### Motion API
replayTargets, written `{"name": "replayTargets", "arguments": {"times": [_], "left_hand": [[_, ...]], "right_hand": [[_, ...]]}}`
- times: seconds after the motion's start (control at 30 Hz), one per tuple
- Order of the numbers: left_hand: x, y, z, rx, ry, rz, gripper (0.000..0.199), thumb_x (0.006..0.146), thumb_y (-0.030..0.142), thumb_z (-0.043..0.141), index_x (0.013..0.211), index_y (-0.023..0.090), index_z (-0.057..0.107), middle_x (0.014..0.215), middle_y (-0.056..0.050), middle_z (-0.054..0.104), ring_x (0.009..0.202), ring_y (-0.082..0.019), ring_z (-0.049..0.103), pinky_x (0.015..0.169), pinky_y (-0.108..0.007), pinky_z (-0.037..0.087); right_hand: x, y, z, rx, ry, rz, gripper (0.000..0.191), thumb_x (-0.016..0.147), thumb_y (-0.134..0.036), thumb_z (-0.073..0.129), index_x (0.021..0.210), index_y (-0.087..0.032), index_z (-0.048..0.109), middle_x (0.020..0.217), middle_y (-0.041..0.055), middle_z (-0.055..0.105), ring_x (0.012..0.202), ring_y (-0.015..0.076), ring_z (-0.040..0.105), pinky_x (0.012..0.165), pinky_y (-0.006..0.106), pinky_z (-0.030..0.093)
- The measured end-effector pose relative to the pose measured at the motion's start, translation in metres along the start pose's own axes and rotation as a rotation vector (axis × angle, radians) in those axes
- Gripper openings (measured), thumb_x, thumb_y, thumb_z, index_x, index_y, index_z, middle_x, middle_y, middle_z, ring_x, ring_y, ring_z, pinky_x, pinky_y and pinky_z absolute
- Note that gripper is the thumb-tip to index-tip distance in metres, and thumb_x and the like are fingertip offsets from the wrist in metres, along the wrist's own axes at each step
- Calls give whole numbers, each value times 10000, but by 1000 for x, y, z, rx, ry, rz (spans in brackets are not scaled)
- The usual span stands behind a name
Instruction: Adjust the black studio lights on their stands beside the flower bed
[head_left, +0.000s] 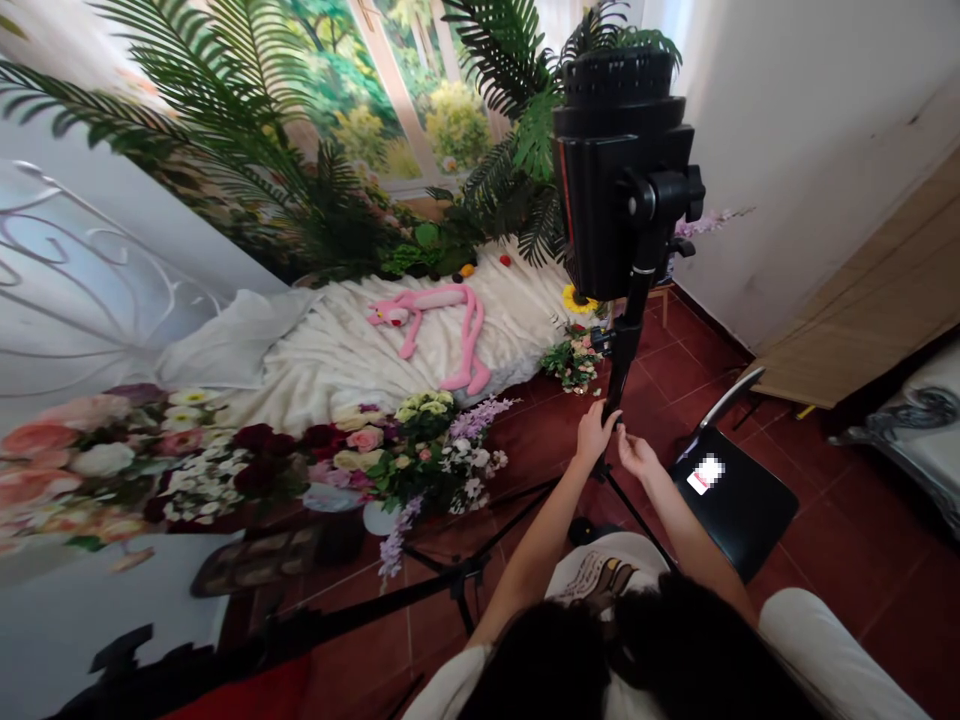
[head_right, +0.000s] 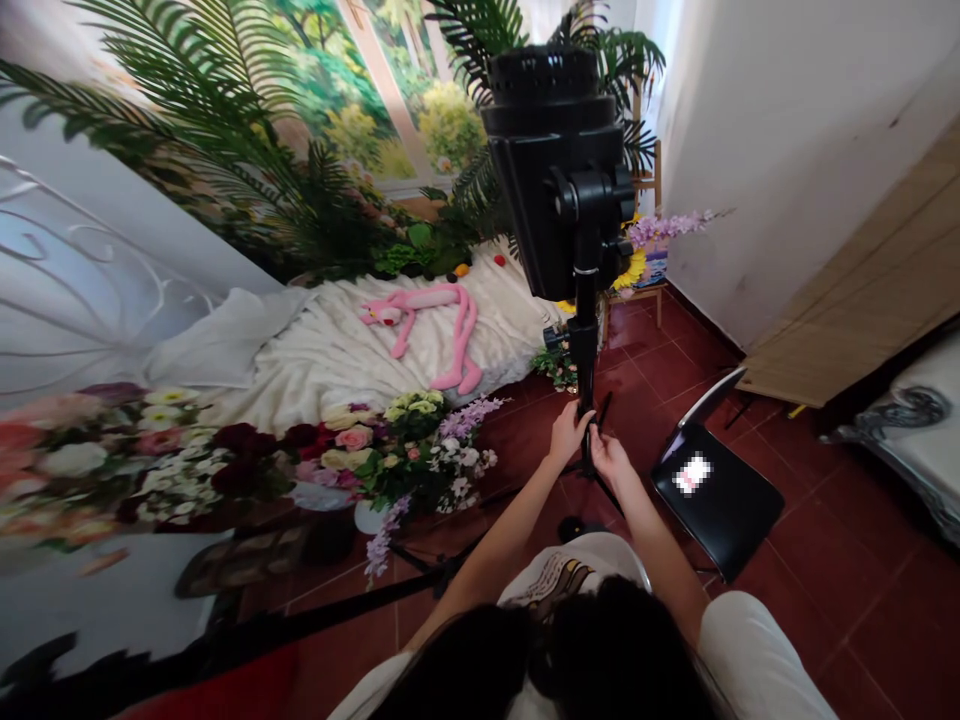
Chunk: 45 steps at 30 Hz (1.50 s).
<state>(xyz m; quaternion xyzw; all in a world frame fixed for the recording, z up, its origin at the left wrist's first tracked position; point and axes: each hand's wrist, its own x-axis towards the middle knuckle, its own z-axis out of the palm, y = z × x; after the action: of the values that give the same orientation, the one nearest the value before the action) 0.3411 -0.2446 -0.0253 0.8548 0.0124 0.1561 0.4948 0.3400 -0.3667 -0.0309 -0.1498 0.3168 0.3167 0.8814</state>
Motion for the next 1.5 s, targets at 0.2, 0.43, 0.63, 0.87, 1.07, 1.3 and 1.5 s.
{"name": "replayTargets", "arguments": {"times": [0.2, 0.43, 0.63, 0.87, 1.07, 1.3, 1.5], "left_hand": [[-27, -25, -29, -267, 20, -129, 354, 877, 426, 455, 1110, 194, 583, 1109, -77, 643, 1021, -158, 608, 931, -316, 460], [-113, -94, -123, -212, 307, -454, 358, 844, 466, 464, 986, 177, 619, 908, -71, 682, 829, -171, 651, 826, -331, 501], [-186, -111, -197, -144, 714, -558, 396, 837, 507, 444, 950, 170, 619, 864, -66, 680, 787, -165, 647, 789, -318, 511], [-259, -85, -244, -90, 1041, -644, 408, 854, 531, 407, 948, 190, 611, 874, -55, 672, 802, -149, 638, 791, -290, 507], [-292, -74, -274, 60, 1443, -730, 422, 808, 503, 528, 1065, 169, 494, 954, -79, 620, 851, -156, 625, 819, -311, 499], [-264, -58, -321, 328, 1372, -632, 482, 841, 494, 489, 1192, 168, 435, 1182, -147, 537, 1134, -223, 521, 972, -369, 415], [-253, -57, -332, 296, 1328, -723, 463, 878, 515, 394, 1152, 143, 416, 1068, -171, 596, 1003, -262, 598, 816, -368, 479]], "right_hand": [[-14, 38, -21, -238, 46, 41, 224, 919, -189, 364, 966, -102, 564, 857, 119, 716, 782, 149, 707, 692, 241, 578], [-8, 79, -15, -602, 9, 142, 167, 892, -169, 416, 921, -146, 579, 859, 88, 722, 772, 134, 704, 695, 241, 561], [19, 130, 7, -881, -89, 293, 149, 885, -200, 433, 940, -177, 570, 884, 70, 725, 812, 135, 700, 711, 245, 562], [31, 218, 42, -1177, -272, 510, 141, 893, -201, 426, 952, -176, 552, 852, 78, 720, 755, 145, 706, 673, 255, 573], [39, 304, 100, -1471, -715, 595, 105, 841, -208, 544, 939, -176, 565, 849, 60, 713, 671, 129, 683, 565, 222, 564], [62, 434, 169, -1704, -1172, 528, 130, 755, -45, 583, 791, -166, 613, 554, -65, 622, 441, 32, 554, 381, 83, 439], [72, 493, 212, -2164, -1538, 1048, 134, 591, -58, 701, 677, -135, 633, 538, -10, 665, 433, 88, 592, 407, 154, 474]]}}
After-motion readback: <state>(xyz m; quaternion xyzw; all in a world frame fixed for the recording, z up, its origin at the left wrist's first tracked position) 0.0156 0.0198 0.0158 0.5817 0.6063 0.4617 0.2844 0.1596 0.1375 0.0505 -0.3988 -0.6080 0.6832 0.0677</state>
